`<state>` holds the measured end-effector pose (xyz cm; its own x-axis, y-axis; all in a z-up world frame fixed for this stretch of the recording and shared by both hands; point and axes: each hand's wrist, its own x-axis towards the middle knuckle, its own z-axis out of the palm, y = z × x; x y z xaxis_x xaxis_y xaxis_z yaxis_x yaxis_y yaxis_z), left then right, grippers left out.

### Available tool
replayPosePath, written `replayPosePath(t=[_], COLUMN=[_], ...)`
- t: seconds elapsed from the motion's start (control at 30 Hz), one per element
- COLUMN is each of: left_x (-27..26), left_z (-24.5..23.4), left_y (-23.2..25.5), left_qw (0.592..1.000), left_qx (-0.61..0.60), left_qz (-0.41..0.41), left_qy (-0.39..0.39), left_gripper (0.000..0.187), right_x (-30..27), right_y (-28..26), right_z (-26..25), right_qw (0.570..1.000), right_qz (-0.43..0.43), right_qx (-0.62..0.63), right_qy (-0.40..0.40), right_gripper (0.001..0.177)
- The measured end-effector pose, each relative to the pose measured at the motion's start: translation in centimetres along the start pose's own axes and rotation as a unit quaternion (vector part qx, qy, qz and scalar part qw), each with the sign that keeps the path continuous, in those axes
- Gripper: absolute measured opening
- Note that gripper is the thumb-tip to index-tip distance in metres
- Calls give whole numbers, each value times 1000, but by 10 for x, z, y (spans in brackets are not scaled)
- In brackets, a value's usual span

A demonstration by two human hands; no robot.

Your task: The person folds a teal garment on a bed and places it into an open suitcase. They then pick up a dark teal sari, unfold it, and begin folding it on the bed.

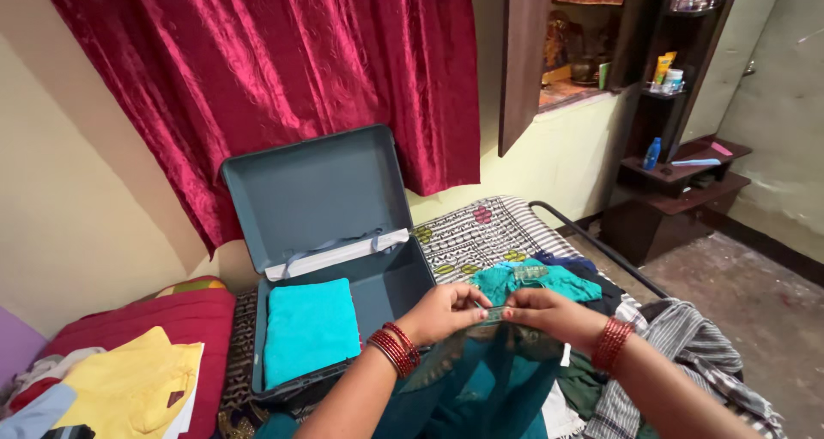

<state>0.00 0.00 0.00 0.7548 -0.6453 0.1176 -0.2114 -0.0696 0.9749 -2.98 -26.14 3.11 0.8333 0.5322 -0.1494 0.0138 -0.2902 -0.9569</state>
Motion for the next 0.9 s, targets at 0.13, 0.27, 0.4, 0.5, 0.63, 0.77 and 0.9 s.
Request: replayPosePath(t=[0.13,0.27,0.4,0.5,0.63,0.77,0.9], left_x=[-7,-13,-17,-26,-38,-46,-52], left_z=[-1,-8,-11,-7,-7,-13,-23], left_y=[2,-8,-32,-55,-83,-114,-140], left_qw=[999,990,985,978,932,946,942], left_qx=[34,136,160,185,327,294,282], left_qz=[-13,-31,-64,-79,-146,-134,-172], left_qy=[-31,-9,-30,-50,-60,22,51], left_gripper=[23,34,36,36,34,35,29], right_x=[-11,-23,-36,-44,-55,-64,-69], right_y=[-11,-20,-19,-17,-20,-19,-4], right_z=[-24,-50,-75,-94,-122,-148,-172], right_qw=[995,993,990,986,972,953,941], right_qz=[-41,-52,-47,-59,-70,-50,-41], right_qx=[-80,-95,-106,-114,-142,-145,-105], right_qy=[32,54,84,110,173,260,320], right_gripper=[26,26,27,28,27,29,29])
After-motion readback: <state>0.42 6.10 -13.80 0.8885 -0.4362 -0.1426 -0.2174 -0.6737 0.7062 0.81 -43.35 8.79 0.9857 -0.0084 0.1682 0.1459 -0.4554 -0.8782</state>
